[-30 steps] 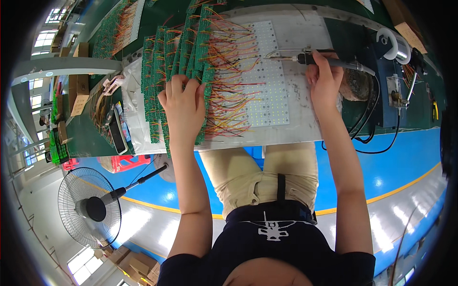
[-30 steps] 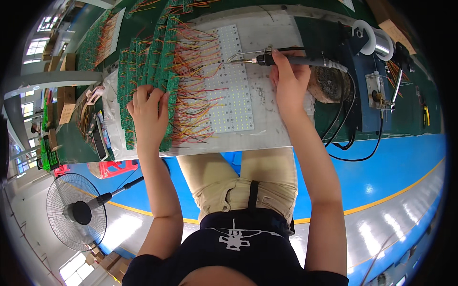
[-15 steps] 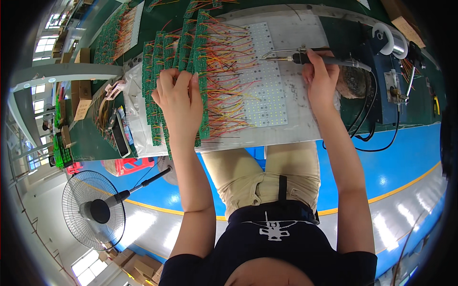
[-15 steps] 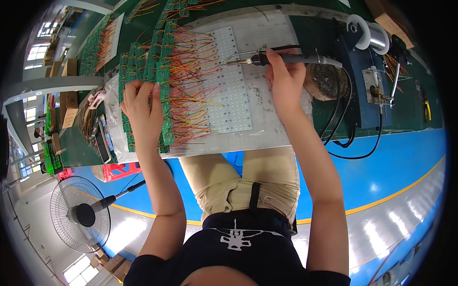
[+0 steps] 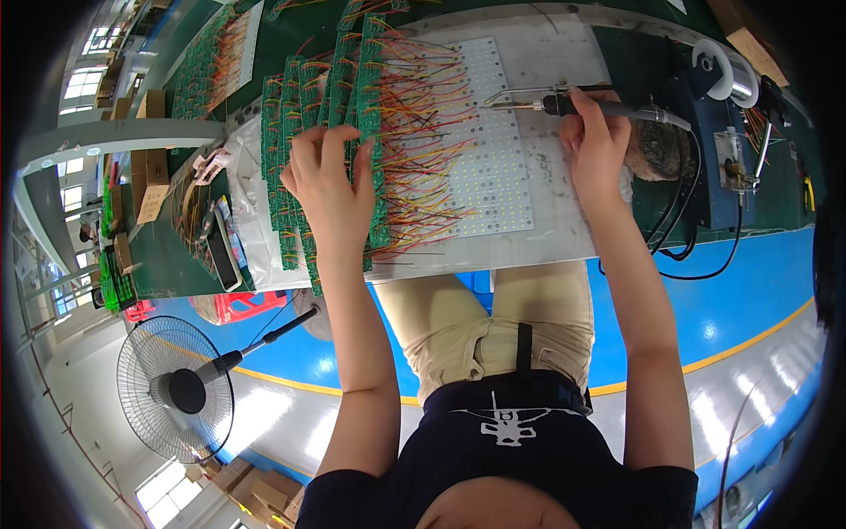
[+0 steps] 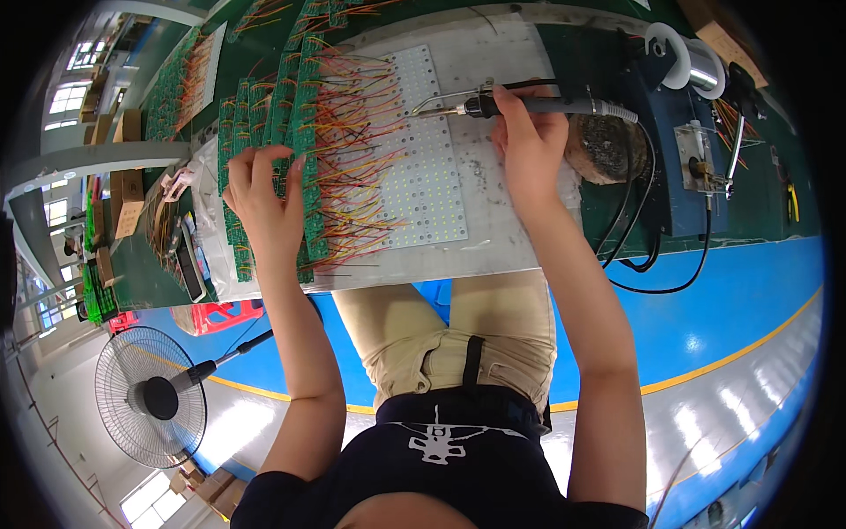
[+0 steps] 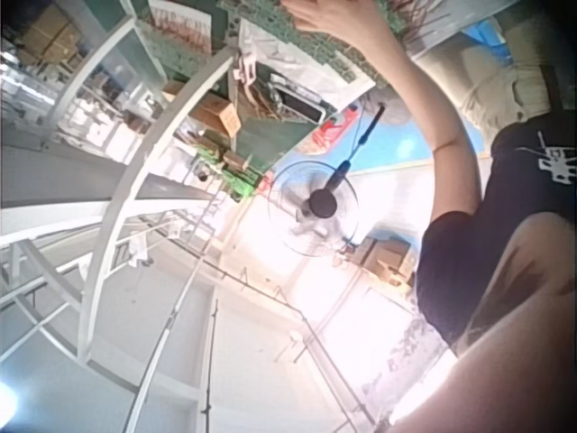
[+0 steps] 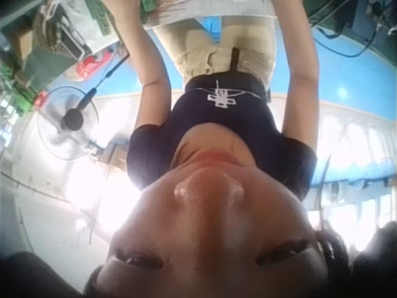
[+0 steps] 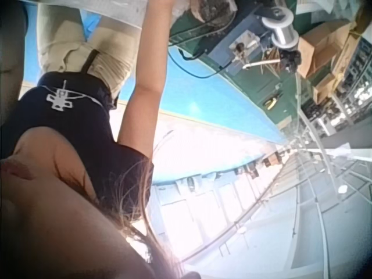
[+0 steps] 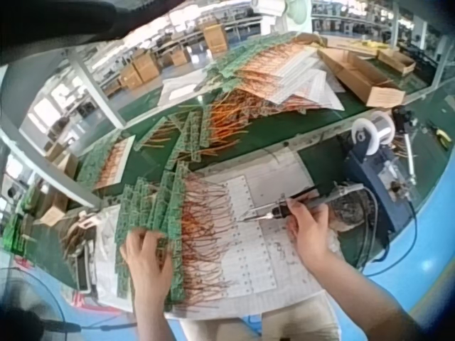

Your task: The person solders wires from circuit board strips onto an LED panel using a soldering iron.

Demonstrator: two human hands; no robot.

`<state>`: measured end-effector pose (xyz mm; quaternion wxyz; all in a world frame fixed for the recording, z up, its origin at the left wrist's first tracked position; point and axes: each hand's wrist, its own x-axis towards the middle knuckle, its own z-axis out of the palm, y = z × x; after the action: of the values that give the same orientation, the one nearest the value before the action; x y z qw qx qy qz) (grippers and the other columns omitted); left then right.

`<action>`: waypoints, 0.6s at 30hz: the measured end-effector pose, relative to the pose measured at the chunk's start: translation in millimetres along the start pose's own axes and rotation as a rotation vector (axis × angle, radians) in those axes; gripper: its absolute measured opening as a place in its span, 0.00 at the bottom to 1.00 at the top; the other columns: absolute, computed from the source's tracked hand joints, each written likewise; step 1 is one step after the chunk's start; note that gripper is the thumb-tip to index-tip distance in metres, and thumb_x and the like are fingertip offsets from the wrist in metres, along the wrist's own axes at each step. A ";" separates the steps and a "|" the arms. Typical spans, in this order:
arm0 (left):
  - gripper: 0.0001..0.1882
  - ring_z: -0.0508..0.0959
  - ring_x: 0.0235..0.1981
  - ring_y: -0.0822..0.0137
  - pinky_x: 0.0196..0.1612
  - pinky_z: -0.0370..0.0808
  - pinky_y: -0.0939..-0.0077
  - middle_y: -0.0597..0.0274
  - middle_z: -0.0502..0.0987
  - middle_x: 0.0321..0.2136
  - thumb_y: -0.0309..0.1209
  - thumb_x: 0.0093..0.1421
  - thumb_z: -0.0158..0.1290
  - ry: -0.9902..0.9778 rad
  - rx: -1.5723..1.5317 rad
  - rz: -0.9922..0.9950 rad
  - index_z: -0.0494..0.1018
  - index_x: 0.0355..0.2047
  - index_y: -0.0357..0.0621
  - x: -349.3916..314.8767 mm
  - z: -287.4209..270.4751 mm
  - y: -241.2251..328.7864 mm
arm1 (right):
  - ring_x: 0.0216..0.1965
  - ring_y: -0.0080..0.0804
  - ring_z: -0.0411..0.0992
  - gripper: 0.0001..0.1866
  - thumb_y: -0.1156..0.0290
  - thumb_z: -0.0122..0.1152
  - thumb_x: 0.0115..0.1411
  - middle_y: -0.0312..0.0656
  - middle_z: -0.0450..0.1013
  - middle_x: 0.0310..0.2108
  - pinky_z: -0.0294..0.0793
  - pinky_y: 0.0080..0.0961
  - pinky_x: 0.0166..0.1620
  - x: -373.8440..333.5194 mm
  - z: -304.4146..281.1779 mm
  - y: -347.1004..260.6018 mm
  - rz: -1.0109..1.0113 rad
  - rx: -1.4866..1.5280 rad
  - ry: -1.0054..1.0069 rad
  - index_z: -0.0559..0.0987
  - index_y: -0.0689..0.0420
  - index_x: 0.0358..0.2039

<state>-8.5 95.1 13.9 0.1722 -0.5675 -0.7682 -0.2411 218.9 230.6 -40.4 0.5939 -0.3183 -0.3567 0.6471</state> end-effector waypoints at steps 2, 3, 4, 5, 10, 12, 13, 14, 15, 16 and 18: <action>0.10 0.69 0.39 0.61 0.44 0.58 0.63 0.62 0.67 0.38 0.30 0.52 0.60 -0.091 -0.020 0.079 0.73 0.35 0.52 1.2 -4.2 3.7 | 0.12 0.13 0.55 0.07 0.75 0.60 0.58 0.29 0.62 0.15 0.51 0.15 0.15 0.1 0.5 -0.2 -0.009 -0.003 -0.001 0.71 0.59 0.27; 0.10 0.69 0.39 0.61 0.44 0.58 0.63 0.62 0.67 0.38 0.30 0.52 0.60 -0.092 -0.018 0.077 0.73 0.35 0.52 1.4 -4.9 4.3 | 0.12 0.13 0.55 0.06 0.75 0.60 0.58 0.29 0.62 0.15 0.51 0.15 0.15 0.0 1.6 -1.1 -0.019 -0.006 -0.001 0.71 0.59 0.27; 0.11 0.69 0.39 0.61 0.44 0.58 0.64 0.63 0.67 0.38 0.29 0.51 0.60 -0.110 -0.012 0.088 0.73 0.36 0.53 1.8 -5.2 4.6 | 0.12 0.13 0.55 0.06 0.75 0.60 0.58 0.29 0.62 0.15 0.51 0.15 0.15 -0.3 3.2 -2.3 -0.017 -0.005 -0.002 0.71 0.59 0.27; 0.13 0.69 0.40 0.62 0.45 0.58 0.64 0.63 0.67 0.38 0.29 0.50 0.61 -0.127 -0.006 0.100 0.73 0.36 0.53 2.1 -4.9 4.4 | 0.11 0.14 0.52 0.06 0.74 0.58 0.58 0.30 0.59 0.13 0.50 0.17 0.15 -0.8 5.1 -3.4 -0.011 -0.043 0.016 0.70 0.59 0.27; 0.12 0.69 0.40 0.61 0.45 0.58 0.63 0.63 0.67 0.38 0.29 0.50 0.61 -0.113 0.010 0.115 0.73 0.35 0.53 3.6 -0.9 0.4 | 0.10 0.16 0.50 0.06 0.74 0.56 0.59 0.30 0.55 0.11 0.49 0.19 0.16 -1.6 7.1 -4.2 -0.013 -0.071 0.029 0.69 0.58 0.27; 0.12 0.69 0.40 0.61 0.45 0.59 0.62 0.63 0.67 0.38 0.29 0.50 0.61 -0.129 0.016 0.112 0.73 0.35 0.53 3.8 0.0 0.0 | 0.11 0.15 0.51 0.06 0.74 0.56 0.59 0.30 0.55 0.12 0.48 0.19 0.16 -1.5 6.6 -4.2 0.002 -0.076 0.035 0.69 0.58 0.27; 0.12 0.69 0.40 0.61 0.45 0.59 0.62 0.63 0.67 0.38 0.29 0.50 0.61 -0.132 0.017 0.112 0.73 0.35 0.53 3.8 0.3 -0.1 | 0.11 0.15 0.51 0.06 0.74 0.56 0.59 0.30 0.55 0.12 0.48 0.19 0.16 -1.6 6.4 -4.1 0.002 -0.076 0.036 0.69 0.58 0.27; 0.12 0.69 0.41 0.61 0.45 0.59 0.62 0.63 0.67 0.38 0.29 0.50 0.61 -0.135 0.017 0.112 0.73 0.35 0.53 4.0 0.5 0.0 | 0.11 0.15 0.51 0.06 0.74 0.56 0.59 0.30 0.55 0.12 0.49 0.19 0.16 -1.6 6.3 -4.1 -0.002 -0.079 0.029 0.69 0.58 0.27; 0.12 0.69 0.41 0.61 0.45 0.59 0.62 0.63 0.67 0.38 0.29 0.50 0.61 -0.136 0.017 0.112 0.73 0.35 0.53 4.1 0.9 0.3 | 0.11 0.15 0.51 0.06 0.74 0.56 0.59 0.29 0.55 0.13 0.49 0.19 0.17 -1.6 6.2 -4.2 -0.007 -0.081 0.021 0.69 0.58 0.27; 0.12 0.69 0.40 0.61 0.44 0.59 0.62 0.63 0.67 0.38 0.29 0.49 0.61 -0.113 0.013 0.109 0.73 0.35 0.53 4.3 1.3 0.9 | 0.11 0.15 0.51 0.06 0.74 0.56 0.59 0.29 0.55 0.13 0.49 0.19 0.17 -1.8 6.4 -4.7 -0.007 -0.081 0.022 0.69 0.58 0.27; 0.12 0.69 0.40 0.61 0.44 0.59 0.62 0.63 0.67 0.38 0.28 0.49 0.61 -0.092 0.009 0.106 0.73 0.35 0.52 4.1 2.0 0.9 | 0.11 0.15 0.51 0.06 0.74 0.56 0.59 0.30 0.55 0.13 0.49 0.19 0.17 -2.4 7.0 -5.0 0.007 -0.093 0.035 0.69 0.58 0.27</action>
<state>-8.9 99.6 14.6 0.1518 -0.6172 -0.7452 -0.2020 216.0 227.8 -32.5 0.5825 -0.3580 -0.3750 0.6261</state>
